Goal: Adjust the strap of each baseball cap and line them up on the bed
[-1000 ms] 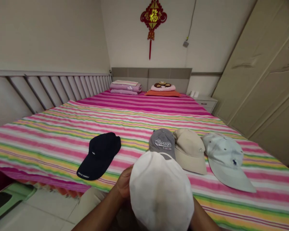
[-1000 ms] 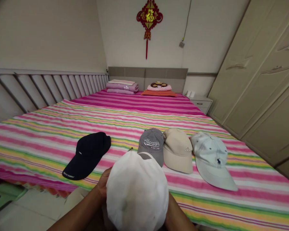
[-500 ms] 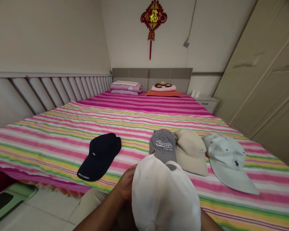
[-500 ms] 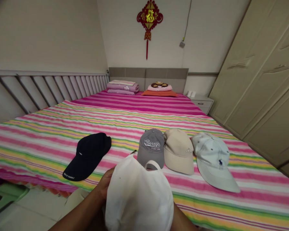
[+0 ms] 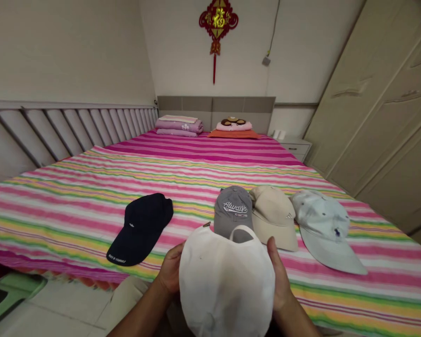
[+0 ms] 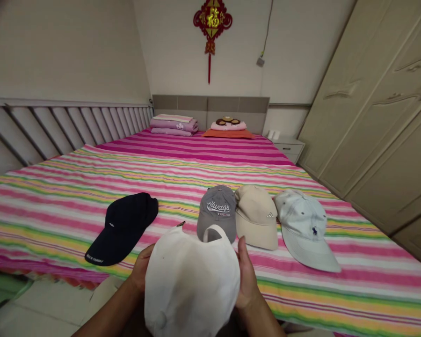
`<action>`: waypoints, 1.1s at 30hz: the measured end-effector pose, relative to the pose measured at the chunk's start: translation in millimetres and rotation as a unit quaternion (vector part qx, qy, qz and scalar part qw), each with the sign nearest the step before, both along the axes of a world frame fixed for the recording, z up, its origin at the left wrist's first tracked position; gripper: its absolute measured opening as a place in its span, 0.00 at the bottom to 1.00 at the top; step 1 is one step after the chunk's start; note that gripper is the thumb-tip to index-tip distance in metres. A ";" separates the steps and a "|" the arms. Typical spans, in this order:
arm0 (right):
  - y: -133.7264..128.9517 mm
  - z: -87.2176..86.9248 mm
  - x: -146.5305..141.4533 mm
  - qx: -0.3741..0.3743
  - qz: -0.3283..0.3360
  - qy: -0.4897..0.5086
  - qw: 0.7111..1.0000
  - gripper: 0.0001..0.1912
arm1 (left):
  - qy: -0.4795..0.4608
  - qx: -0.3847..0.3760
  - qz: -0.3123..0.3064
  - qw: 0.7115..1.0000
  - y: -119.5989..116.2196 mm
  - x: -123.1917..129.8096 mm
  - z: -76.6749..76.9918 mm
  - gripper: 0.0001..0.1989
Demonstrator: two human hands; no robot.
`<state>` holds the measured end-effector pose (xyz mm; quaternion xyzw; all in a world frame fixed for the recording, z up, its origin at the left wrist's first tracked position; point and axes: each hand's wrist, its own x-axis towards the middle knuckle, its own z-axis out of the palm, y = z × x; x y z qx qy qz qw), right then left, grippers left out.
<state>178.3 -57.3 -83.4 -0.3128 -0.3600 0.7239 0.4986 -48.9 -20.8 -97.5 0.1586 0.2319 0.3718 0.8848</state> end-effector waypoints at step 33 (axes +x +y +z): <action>-8.8 66.6 8.1 0.095 0.008 -0.119 0.988 0.17 | 0.133 0.211 0.029 0.968 -0.1 23.7 75.5 0.10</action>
